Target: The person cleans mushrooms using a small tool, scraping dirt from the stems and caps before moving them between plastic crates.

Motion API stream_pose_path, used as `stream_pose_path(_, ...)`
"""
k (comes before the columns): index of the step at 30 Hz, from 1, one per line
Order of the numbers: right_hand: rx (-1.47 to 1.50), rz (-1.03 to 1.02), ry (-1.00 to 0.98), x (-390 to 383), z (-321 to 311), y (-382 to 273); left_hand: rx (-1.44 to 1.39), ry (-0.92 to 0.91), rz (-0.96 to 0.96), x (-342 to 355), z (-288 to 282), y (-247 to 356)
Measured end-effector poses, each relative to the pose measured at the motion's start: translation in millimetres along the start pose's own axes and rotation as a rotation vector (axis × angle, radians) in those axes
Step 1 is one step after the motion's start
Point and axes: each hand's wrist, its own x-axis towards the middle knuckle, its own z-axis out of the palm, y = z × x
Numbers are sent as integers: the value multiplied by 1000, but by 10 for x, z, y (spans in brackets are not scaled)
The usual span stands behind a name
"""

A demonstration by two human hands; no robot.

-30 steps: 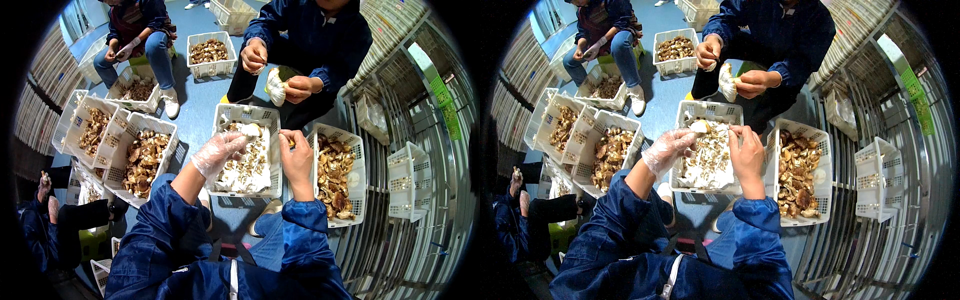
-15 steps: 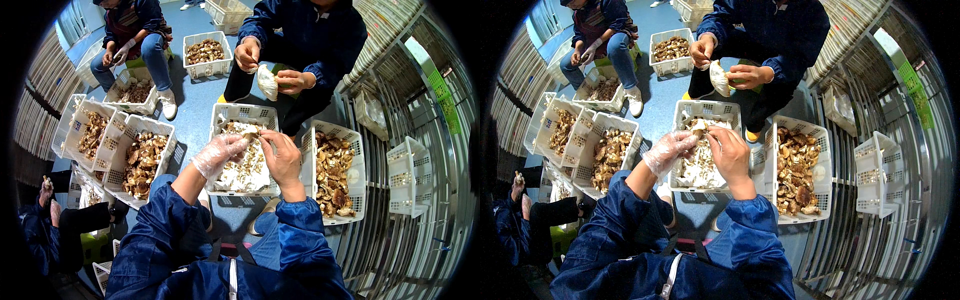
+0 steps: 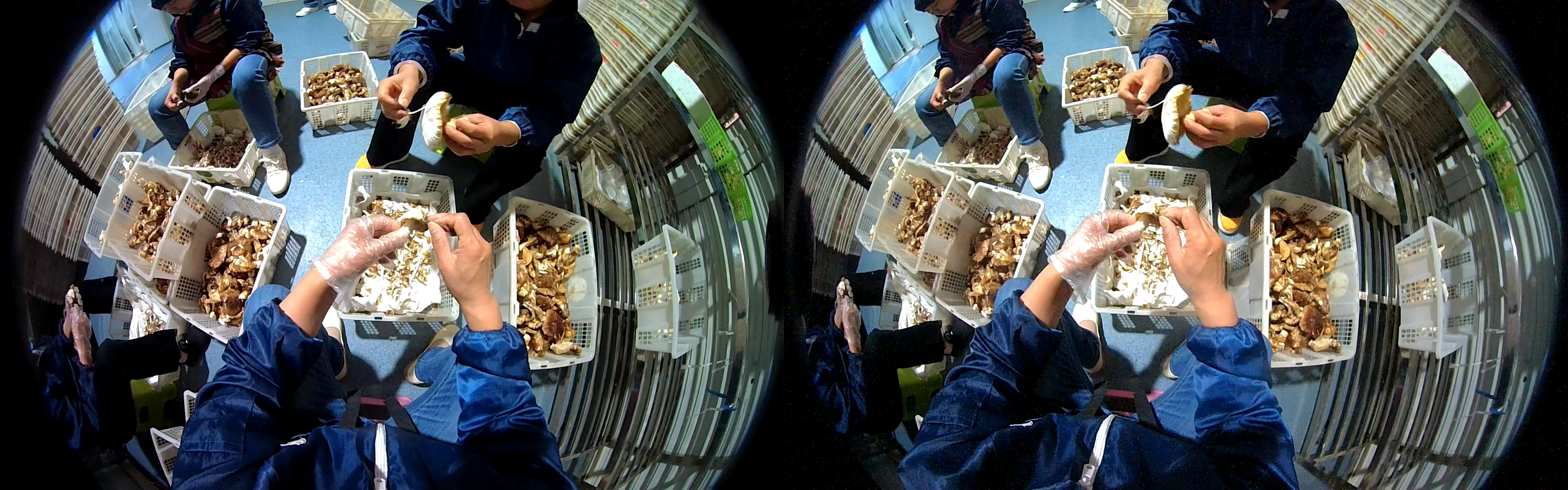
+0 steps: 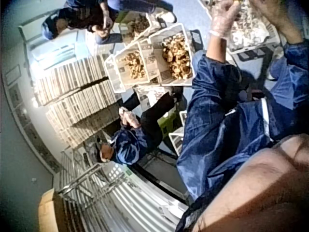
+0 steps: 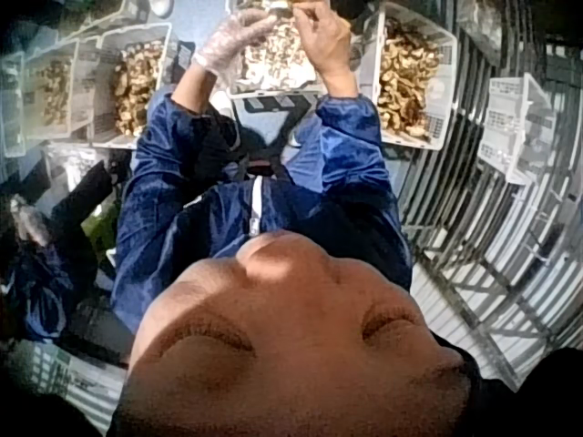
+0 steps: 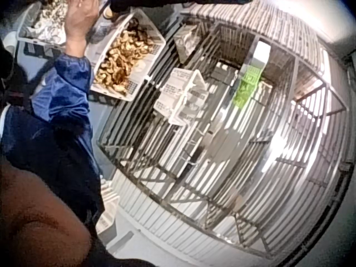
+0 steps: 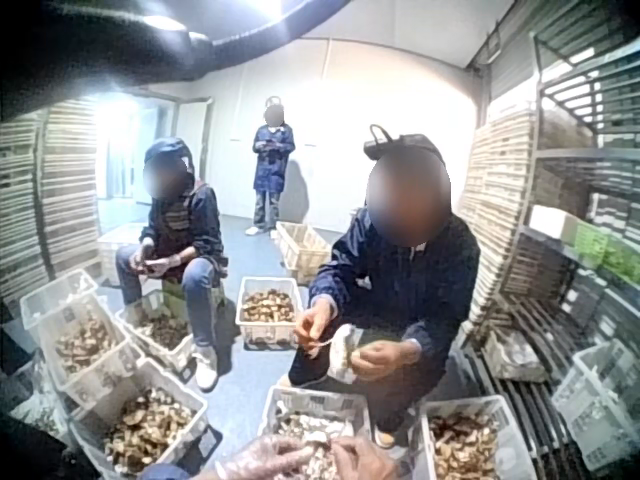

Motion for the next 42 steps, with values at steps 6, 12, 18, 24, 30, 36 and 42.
stream_pose_path(6, -15, -73, -2, 5, 9, -2, 67, 16, 46, 19, -10, -25)
stream_pose_path(12, -12, -67, 3, 25, 22, -18, 96, 22, 65, -3, -35, -20)
stream_pose_path(18, 72, 54, -25, 12, 29, -60, 264, 58, 159, 30, -61, -93)
stream_pose_path(24, 325, 306, -31, -12, 7, 1, 466, 135, 331, 0, -91, 4)
stream_pose_path(30, 251, 374, 37, 6, -64, 203, -160, -72, 74, -86, 33, 106)
stream_pose_path(36, 68, 201, 36, 98, -12, 47, -326, -183, 46, -34, -124, -59)
stream_pose_path(42, -123, -10, 67, 95, -29, 71, -542, -172, 61, 53, 9, -29)
